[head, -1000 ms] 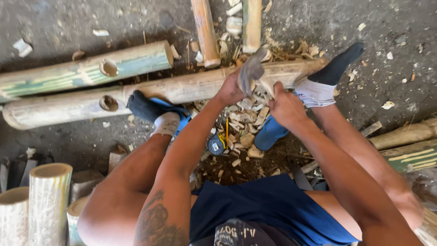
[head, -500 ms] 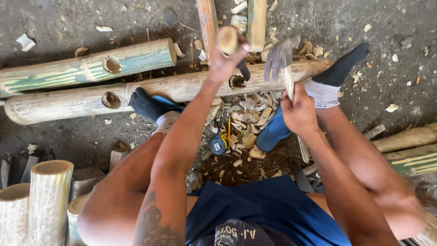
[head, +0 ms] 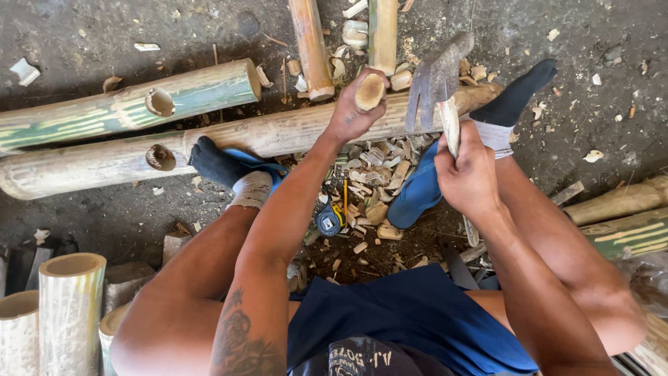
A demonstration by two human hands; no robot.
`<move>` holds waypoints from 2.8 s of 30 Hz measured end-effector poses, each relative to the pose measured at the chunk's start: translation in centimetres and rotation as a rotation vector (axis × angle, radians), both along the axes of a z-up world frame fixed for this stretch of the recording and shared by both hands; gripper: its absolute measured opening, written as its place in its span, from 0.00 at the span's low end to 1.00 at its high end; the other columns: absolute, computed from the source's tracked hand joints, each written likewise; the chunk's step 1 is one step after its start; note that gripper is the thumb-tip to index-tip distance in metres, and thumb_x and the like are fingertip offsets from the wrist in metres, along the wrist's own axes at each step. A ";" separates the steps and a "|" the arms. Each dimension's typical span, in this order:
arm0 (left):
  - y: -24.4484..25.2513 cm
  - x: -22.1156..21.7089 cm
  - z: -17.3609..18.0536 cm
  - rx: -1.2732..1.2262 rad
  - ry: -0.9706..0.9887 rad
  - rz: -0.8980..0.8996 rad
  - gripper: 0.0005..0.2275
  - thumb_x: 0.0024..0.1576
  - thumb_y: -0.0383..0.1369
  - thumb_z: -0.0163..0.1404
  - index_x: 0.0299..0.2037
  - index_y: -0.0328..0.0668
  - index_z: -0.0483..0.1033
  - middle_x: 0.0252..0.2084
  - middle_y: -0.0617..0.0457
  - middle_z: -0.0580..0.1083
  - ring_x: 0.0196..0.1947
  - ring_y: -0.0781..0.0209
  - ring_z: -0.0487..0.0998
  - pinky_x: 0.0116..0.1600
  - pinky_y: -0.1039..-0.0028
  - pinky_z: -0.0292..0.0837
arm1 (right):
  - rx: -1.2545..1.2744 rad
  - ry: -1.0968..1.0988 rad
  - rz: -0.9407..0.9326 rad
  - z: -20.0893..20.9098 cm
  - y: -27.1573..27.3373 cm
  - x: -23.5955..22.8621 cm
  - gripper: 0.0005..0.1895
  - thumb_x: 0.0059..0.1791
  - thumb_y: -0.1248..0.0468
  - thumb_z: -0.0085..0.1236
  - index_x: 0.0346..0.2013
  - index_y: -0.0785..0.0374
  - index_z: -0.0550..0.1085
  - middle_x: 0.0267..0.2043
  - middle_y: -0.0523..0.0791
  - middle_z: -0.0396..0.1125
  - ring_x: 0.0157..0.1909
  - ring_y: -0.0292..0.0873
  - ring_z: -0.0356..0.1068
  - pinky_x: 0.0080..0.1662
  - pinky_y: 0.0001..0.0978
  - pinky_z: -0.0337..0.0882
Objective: The person sits on the floor and uses a hammer and chisel to carve a hole into a bamboo pole. They repeatedly strike the chisel to remove material and occasionally inspect the opening.
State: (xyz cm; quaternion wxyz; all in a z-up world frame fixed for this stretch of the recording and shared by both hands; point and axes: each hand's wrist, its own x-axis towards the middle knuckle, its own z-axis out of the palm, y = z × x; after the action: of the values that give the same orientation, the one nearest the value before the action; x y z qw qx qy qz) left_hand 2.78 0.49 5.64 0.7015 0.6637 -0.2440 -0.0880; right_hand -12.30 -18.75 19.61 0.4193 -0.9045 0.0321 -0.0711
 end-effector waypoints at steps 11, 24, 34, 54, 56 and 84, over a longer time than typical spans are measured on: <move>0.1 -1.9 -4.9 0.119 -0.241 -0.027 0.29 0.48 0.27 0.68 0.59 0.36 0.69 0.56 0.42 0.73 0.56 0.45 0.75 0.65 0.60 0.68 | -0.382 0.034 0.056 -2.5 1.8 1.1 0.18 0.48 0.69 0.57 0.48 0.71 0.61 0.29 0.59 0.70 0.29 0.62 0.74 0.33 0.52 0.74; 1.2 -2.9 -6.1 0.033 0.000 -0.097 0.18 0.52 0.24 0.60 0.52 0.40 0.72 0.47 0.54 0.76 0.48 0.62 0.78 0.55 0.70 0.77 | -0.359 -0.306 0.142 -1.8 0.2 0.2 0.12 0.47 0.66 0.51 0.44 0.63 0.63 0.35 0.57 0.69 0.31 0.60 0.73 0.36 0.50 0.76; 2.2 -2.5 -6.0 0.103 -0.381 -0.033 0.28 0.44 0.29 0.67 0.55 0.34 0.70 0.50 0.45 0.76 0.49 0.52 0.78 0.56 0.63 0.73 | -0.204 -0.097 0.110 -1.4 0.3 -0.8 0.18 0.51 0.70 0.52 0.52 0.71 0.59 0.32 0.58 0.71 0.31 0.61 0.75 0.33 0.49 0.76; -6.8 -2.0 -8.1 0.177 0.112 0.971 0.25 0.54 0.31 0.60 0.58 0.36 0.60 0.49 0.44 0.70 0.52 0.48 0.75 0.59 0.58 0.73 | -0.027 0.075 -0.002 -8.6 -0.9 0.1 0.10 0.48 0.73 0.49 0.44 0.66 0.67 0.32 0.57 0.71 0.35 0.62 0.74 0.38 0.49 0.73; -4.0 -2.3 -7.1 0.117 0.036 0.915 0.28 0.56 0.33 0.61 0.59 0.35 0.55 0.50 0.43 0.67 0.52 0.49 0.73 0.60 0.58 0.73 | -0.001 0.100 -0.033 -8.3 -0.8 0.4 0.08 0.49 0.72 0.49 0.43 0.65 0.67 0.31 0.57 0.71 0.34 0.60 0.75 0.37 0.48 0.73; 3.1 -0.9 -3.3 -0.141 0.088 0.710 0.22 0.53 0.22 0.61 0.53 0.38 0.61 0.40 0.54 0.68 0.38 0.68 0.72 0.44 0.77 0.73 | 0.012 0.069 0.076 -5.4 1.3 0.6 0.08 0.50 0.75 0.47 0.43 0.67 0.68 0.31 0.53 0.71 0.30 0.50 0.74 0.33 0.40 0.72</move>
State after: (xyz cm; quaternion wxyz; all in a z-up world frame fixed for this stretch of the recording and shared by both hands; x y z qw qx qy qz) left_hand 1.84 3.55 2.32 0.7423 0.6525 0.0265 0.1498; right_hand -11.71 -17.46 14.17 0.4260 -0.9043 0.0127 -0.0239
